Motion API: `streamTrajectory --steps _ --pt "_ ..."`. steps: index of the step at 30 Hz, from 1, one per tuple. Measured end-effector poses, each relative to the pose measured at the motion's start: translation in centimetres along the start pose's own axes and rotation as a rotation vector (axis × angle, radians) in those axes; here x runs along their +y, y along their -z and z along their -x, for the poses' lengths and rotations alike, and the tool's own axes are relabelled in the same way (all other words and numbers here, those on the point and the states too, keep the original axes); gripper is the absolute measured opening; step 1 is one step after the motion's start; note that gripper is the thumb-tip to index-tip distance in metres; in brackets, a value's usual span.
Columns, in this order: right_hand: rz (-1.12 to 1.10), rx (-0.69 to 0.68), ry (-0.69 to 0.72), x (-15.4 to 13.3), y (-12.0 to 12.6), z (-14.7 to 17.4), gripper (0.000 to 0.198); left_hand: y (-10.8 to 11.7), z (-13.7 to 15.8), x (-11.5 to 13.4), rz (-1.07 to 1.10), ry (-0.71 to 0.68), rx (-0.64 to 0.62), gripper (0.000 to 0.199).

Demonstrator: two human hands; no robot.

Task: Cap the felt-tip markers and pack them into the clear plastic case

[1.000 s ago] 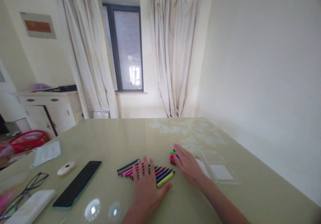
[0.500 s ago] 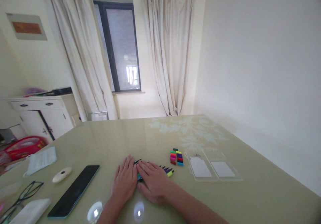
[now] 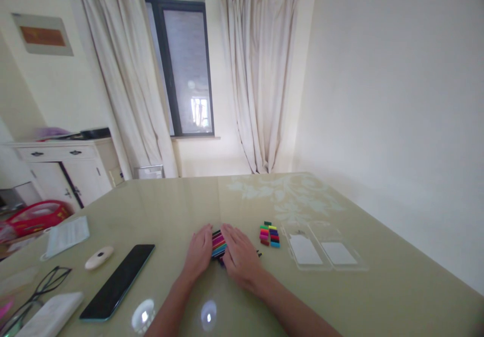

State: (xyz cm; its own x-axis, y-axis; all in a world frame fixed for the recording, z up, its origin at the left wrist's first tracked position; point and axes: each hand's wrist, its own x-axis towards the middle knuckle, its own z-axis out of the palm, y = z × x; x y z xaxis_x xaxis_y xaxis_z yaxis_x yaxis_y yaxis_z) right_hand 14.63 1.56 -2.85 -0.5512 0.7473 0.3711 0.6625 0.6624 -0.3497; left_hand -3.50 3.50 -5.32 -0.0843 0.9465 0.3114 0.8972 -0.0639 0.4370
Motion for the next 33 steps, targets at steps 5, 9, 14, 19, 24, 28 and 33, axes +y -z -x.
streamTrajectory --steps 5,9,14,19,24,28,33 --pt "0.047 -0.102 -0.008 1.5 0.4 2.3 0.065 -0.9 -0.6 2.0 0.096 0.016 -0.052 0.06" --pt "0.085 -0.081 -0.018 0.9 -1.5 2.2 0.071 -1.9 -1.4 3.5 0.145 0.037 -0.053 0.057" --pt "0.116 -0.007 -0.073 0.0 -2.9 0.6 0.069 -1.9 -1.8 3.5 0.125 0.045 -0.039 0.061" --pt "0.175 0.093 -0.088 1.7 0.3 1.3 0.064 -1.6 -0.9 3.2 0.011 -0.079 -0.077 0.056" --pt "0.325 0.167 -0.2 7.2 6.2 5.3 0.06 -1.4 0.3 3.8 -0.128 -0.211 -0.148 0.049" --pt "0.41 0.172 -0.363 12.1 8.8 9.6 0.058 -1.4 0.6 5.4 -0.214 -0.178 -0.147 0.054" --pt "0.41 0.146 -0.57 14.3 8.2 12.7 0.058 -2.5 2.3 9.0 -0.345 -0.025 -0.099 0.077"
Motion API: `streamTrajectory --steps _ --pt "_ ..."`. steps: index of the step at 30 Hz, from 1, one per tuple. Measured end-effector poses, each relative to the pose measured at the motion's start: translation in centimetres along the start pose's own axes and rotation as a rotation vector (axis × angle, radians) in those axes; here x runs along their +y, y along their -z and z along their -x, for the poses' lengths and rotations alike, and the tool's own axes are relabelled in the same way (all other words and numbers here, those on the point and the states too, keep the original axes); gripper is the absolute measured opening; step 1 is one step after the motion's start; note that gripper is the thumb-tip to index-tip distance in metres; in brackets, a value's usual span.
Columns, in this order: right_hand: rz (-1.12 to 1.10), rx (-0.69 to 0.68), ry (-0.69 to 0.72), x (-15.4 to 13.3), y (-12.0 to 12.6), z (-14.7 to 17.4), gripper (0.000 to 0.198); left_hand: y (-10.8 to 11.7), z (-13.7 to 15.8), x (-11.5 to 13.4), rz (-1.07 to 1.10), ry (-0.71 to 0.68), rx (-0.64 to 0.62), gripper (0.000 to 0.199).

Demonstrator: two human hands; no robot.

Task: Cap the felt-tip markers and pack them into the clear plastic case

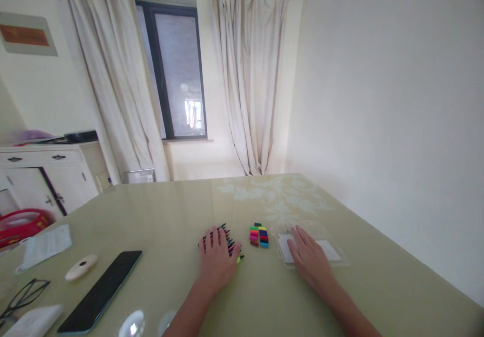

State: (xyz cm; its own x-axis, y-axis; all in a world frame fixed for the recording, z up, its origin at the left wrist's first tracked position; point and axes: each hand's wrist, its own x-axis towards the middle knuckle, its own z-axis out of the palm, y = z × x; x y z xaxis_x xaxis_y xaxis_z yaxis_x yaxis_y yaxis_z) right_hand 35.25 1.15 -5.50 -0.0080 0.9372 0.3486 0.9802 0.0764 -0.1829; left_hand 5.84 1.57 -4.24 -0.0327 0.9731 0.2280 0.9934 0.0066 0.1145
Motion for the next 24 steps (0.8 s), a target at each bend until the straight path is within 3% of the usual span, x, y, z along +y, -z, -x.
streamTrajectory --steps 5,11,17,24 --pt "0.008 -0.06 0.039 -1.5 -0.5 1.0 0.054 -1.0 0.8 1.2 -0.071 0.038 0.052 0.085" --pt "0.051 -0.057 0.012 -4.1 0.2 0.9 0.053 -1.1 -0.1 -1.3 -0.058 -0.065 0.009 0.083" --pt "-0.009 -0.203 -0.076 -6.1 1.5 -0.5 0.053 -0.4 -1.1 -2.9 -0.099 -0.116 -0.069 0.08" --pt "-0.084 -0.24 -0.108 -8.3 1.1 -1.8 0.054 -0.4 -2.4 -4.1 -0.11 -0.138 -0.043 0.069"
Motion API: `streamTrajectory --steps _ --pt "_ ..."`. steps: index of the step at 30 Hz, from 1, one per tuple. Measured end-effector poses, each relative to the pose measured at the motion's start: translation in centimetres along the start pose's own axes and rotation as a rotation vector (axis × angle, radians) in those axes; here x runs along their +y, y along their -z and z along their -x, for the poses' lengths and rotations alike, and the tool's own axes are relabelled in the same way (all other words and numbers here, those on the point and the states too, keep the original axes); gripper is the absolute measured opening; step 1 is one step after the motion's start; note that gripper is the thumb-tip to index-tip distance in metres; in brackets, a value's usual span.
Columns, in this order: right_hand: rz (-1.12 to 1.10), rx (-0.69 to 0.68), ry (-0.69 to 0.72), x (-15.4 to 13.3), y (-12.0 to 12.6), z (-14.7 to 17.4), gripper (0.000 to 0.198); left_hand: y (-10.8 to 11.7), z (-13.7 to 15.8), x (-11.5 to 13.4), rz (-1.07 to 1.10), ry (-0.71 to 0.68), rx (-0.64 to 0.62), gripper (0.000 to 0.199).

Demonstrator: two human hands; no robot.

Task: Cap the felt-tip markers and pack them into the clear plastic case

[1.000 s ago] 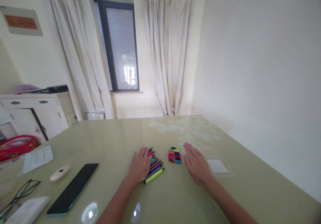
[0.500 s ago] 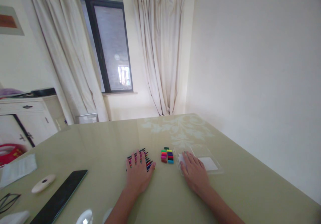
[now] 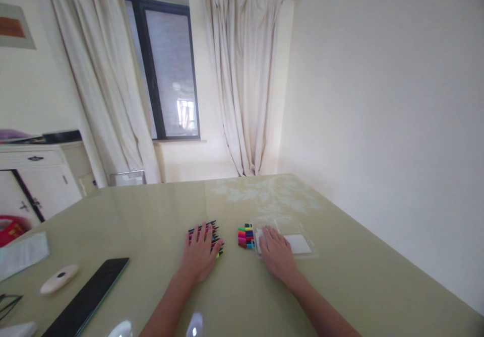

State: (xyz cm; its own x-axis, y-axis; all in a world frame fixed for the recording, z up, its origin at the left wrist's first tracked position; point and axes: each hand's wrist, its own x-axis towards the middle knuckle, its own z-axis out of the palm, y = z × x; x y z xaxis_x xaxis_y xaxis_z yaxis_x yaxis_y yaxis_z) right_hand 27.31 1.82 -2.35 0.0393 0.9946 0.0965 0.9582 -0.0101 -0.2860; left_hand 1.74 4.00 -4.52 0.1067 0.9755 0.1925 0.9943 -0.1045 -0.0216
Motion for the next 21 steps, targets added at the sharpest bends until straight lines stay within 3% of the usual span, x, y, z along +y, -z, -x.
streamTrajectory --steps 9,12,14,17,21 --pt "-0.019 -0.068 0.002 -0.5 0.1 -0.9 0.055 -0.9 0.0 -0.3 0.035 -0.028 0.163 0.071" --pt "-0.001 0.007 0.031 -0.7 0.8 -2.0 0.05 -0.6 0.4 0.2 0.04 -0.15 0.271 0.073" --pt "0.005 0.045 0.13 -1.4 1.4 -3.3 0.044 -0.4 0.7 1.1 0.054 -0.27 0.321 0.075" --pt "0.085 0.013 0.284 -3.3 2.0 -5.8 0.035 -0.2 0.7 3.2 0.083 -0.364 0.313 0.081" --pt "0.158 -0.041 0.297 -5.8 1.8 -8.6 0.022 0.1 -0.2 5.2 0.106 -0.327 0.253 0.088"
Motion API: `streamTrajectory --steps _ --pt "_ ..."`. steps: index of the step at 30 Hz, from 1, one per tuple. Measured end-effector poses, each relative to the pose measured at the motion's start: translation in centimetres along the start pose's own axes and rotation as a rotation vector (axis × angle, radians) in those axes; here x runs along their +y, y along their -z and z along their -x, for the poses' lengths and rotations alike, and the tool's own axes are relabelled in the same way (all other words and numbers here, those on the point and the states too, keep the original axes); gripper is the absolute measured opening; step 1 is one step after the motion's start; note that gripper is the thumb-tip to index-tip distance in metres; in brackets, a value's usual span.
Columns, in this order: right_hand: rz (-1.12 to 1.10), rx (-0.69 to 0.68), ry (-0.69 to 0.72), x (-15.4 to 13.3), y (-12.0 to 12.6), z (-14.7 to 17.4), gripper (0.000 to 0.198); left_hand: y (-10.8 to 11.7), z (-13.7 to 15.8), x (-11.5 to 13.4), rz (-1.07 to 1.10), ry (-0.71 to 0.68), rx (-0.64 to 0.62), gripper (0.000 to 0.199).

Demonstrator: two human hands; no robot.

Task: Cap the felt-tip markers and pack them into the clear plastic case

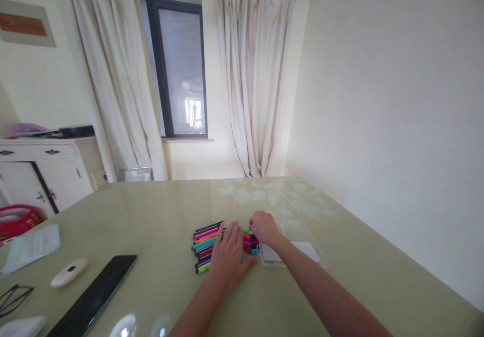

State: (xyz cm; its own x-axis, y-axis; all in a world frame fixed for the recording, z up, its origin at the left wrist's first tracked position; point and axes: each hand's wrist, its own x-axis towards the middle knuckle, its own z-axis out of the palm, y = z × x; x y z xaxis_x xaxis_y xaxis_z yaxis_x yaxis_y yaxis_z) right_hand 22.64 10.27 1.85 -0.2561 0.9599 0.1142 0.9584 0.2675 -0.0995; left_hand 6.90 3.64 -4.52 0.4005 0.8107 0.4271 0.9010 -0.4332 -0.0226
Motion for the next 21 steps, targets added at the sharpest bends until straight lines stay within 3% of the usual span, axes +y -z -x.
streamTrajectory --steps 5,12,21 --pt "0.031 -0.054 -0.046 -0.5 -0.4 -2.0 0.021 -0.1 -1.4 0.1 0.004 0.044 -0.032 0.085" --pt "0.005 -0.106 -0.023 -0.6 -0.3 -2.0 0.02 -0.5 -2.4 0.5 -0.022 0.114 -0.033 0.075" --pt "-0.045 -0.112 -0.016 0.7 -0.4 -1.5 0.021 -0.1 -0.1 0.4 -0.033 0.137 -0.008 0.067"
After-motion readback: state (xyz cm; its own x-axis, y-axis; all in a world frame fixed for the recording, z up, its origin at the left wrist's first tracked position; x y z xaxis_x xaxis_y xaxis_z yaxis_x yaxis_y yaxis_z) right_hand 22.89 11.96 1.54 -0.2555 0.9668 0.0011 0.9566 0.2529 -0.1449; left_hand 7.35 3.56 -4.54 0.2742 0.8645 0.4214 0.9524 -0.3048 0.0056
